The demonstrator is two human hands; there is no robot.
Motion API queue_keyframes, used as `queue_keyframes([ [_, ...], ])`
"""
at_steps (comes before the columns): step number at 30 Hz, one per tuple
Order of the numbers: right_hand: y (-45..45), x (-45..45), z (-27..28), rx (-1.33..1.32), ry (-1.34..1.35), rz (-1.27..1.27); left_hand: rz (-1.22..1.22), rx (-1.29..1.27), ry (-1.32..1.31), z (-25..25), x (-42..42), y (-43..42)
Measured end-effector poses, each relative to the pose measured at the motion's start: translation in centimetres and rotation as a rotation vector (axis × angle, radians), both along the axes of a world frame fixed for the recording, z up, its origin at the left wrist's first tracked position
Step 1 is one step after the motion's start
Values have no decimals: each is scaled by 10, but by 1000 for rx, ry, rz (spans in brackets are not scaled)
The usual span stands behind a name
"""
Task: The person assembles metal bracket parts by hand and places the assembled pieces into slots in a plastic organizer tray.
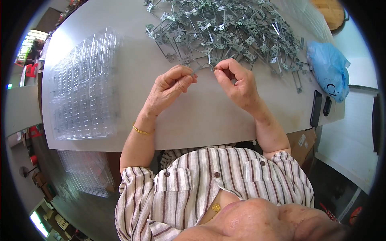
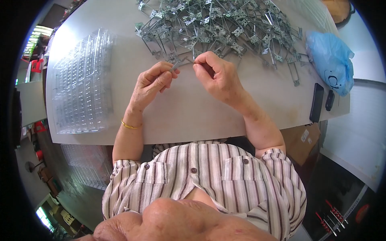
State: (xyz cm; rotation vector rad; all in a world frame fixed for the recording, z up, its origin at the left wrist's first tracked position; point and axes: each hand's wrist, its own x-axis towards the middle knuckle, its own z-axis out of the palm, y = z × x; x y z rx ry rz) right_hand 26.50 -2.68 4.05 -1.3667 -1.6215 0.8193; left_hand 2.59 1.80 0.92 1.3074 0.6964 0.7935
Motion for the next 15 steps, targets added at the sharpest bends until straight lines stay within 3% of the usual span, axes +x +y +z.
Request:
queue_keyframes([
  [10,0,-4,14,-430,354,89,-112,204,159,4,-3,2],
  [15,5,6,9,-528,519,200,-151,169,153,6,-5,1],
])
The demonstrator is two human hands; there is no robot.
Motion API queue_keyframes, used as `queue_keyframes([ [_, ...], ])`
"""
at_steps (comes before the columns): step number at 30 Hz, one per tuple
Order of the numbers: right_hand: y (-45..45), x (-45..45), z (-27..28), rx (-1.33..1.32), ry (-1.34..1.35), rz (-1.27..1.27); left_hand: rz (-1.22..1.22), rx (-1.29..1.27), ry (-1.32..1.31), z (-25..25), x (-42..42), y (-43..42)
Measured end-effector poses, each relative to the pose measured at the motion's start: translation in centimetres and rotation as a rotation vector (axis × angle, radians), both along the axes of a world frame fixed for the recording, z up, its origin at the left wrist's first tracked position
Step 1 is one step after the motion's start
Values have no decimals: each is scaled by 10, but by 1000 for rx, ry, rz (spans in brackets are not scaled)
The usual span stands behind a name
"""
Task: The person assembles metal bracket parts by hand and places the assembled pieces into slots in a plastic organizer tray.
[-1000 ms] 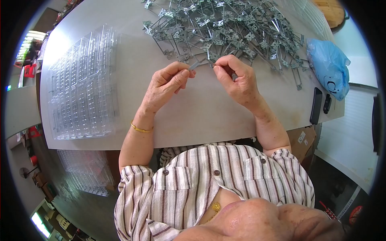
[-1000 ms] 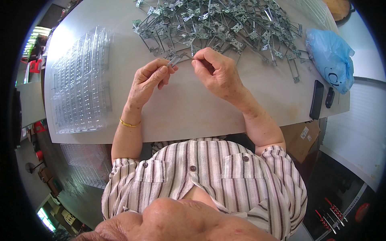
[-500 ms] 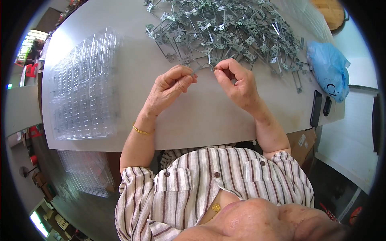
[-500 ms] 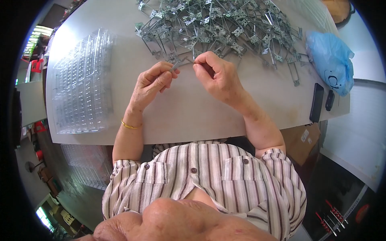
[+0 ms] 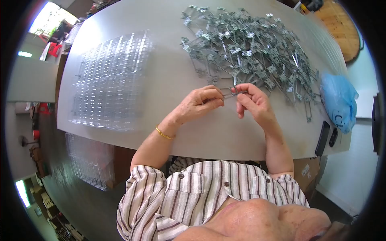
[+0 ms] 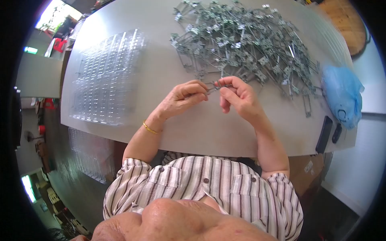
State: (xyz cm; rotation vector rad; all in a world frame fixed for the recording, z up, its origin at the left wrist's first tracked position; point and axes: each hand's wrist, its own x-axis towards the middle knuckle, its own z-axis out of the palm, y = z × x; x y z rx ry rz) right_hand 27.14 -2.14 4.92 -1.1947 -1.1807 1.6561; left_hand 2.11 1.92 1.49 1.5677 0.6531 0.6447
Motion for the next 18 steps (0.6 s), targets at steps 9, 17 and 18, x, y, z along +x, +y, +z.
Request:
queue_keyframes([
  [9,-5,-6,14,-15,-113,13,-81,72,-1,4,2,-5],
  [17,-2,-1,7,104,-110,-162,-179,-19,-48,2,3,-10],
  [18,-1,0,5,138,-111,-205,-143,-101,-83,3,3,-10],
])
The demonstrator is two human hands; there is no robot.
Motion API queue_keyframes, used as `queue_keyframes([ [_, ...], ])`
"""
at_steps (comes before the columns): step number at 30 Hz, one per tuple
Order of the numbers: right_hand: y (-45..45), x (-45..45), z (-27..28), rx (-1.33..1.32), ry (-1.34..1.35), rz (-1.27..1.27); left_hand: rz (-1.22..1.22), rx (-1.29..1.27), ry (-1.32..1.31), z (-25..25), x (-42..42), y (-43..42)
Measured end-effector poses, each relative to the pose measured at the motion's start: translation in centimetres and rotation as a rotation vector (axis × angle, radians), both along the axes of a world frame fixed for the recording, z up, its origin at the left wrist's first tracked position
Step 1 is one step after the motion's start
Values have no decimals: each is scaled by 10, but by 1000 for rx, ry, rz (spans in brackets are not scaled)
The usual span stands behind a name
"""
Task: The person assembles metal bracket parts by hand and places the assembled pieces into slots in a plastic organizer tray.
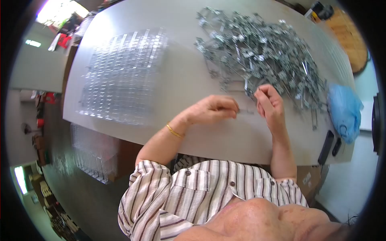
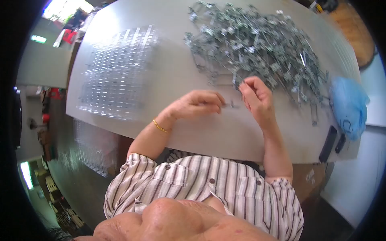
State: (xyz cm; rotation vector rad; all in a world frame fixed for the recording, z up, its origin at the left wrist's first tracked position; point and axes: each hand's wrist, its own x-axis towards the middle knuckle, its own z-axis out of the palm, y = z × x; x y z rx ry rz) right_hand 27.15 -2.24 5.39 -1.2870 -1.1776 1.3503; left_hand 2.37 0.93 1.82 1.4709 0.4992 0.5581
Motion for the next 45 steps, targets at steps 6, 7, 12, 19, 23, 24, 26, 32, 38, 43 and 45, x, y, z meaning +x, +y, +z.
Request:
queue_keyframes([
  [6,-3,-2,2,-10,83,-54,204,-392,-214,-4,-4,9],
  [7,-4,-1,1,-31,68,-6,247,-411,-272,-5,-4,9],
  [12,-5,-4,-2,-96,38,112,239,-458,-314,-7,-6,11],
  [19,-6,-6,-3,-64,-10,112,243,-401,-256,-9,-5,10],
  [23,-5,-5,-3,-77,-6,113,221,-359,-253,-11,-5,11],
  [24,-5,-5,-3,-85,-2,119,218,-338,-239,-10,-4,11],
  [26,-4,-4,-4,-98,1,118,212,-293,-210,-9,-3,11],
  [32,-2,-3,-2,-119,11,136,223,-233,-93,-4,-6,12],
  [38,-1,3,-7,-224,310,229,194,-198,-105,-4,-7,11],
  [43,1,5,-9,-306,553,291,137,-235,-139,-4,-9,11],
  [45,3,7,-13,-338,620,318,120,-232,-140,-4,-10,9],
])
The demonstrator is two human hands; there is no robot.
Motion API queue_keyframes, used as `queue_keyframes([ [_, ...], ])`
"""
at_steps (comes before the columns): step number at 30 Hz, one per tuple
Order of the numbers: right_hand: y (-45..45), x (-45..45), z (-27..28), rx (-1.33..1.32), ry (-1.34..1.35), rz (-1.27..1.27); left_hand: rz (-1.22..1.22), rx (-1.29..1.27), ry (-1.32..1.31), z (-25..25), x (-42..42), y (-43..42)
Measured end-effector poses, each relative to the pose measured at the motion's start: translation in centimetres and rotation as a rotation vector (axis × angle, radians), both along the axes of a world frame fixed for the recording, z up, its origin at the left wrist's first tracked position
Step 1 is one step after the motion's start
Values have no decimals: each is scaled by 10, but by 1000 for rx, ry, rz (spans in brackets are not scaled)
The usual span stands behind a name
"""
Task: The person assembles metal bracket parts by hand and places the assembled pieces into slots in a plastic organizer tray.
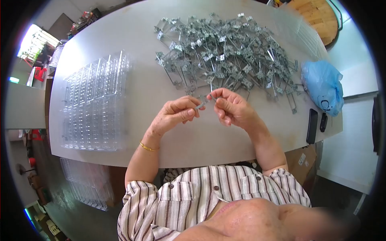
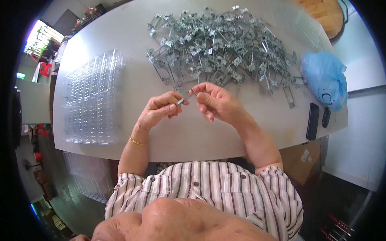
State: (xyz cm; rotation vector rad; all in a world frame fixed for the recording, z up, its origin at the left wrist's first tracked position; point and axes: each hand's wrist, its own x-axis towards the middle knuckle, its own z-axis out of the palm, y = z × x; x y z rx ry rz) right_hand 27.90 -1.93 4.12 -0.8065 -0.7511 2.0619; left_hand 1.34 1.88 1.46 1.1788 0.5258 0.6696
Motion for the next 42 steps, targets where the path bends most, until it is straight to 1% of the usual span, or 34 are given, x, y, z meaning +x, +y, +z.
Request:
queue_keyframes([
  [4,-1,0,-2,-43,87,31,-11,13,22,9,0,-1],
  [9,1,0,-7,-66,204,64,-88,9,28,7,-3,1],
  [15,1,1,-7,-40,182,80,-123,37,65,8,-2,1],
  [18,2,1,5,-17,46,97,-121,92,113,12,-1,0],
  [21,1,0,7,52,-139,74,-175,119,138,11,0,-1],
  [24,-5,-5,18,149,-398,37,-253,129,147,8,-1,1],
  [27,-5,-1,19,238,-604,70,-339,121,164,8,-2,1],
  [30,-2,2,13,294,-630,-97,-313,22,130,11,0,-2],
  [31,0,4,12,321,-594,-165,-287,-14,38,7,2,-3],
  [34,-3,1,11,402,-510,-352,-143,-128,-34,3,3,-1],
  [36,-6,-5,15,455,-487,-457,-65,-150,-72,-2,5,-1],
  [37,-7,-4,14,517,-452,-443,-20,-184,-83,1,5,-1],
  [39,-10,-9,11,616,-484,-456,50,-244,-106,2,6,0],
  [42,-15,-16,5,729,-543,-464,59,-252,-123,1,5,0],
])
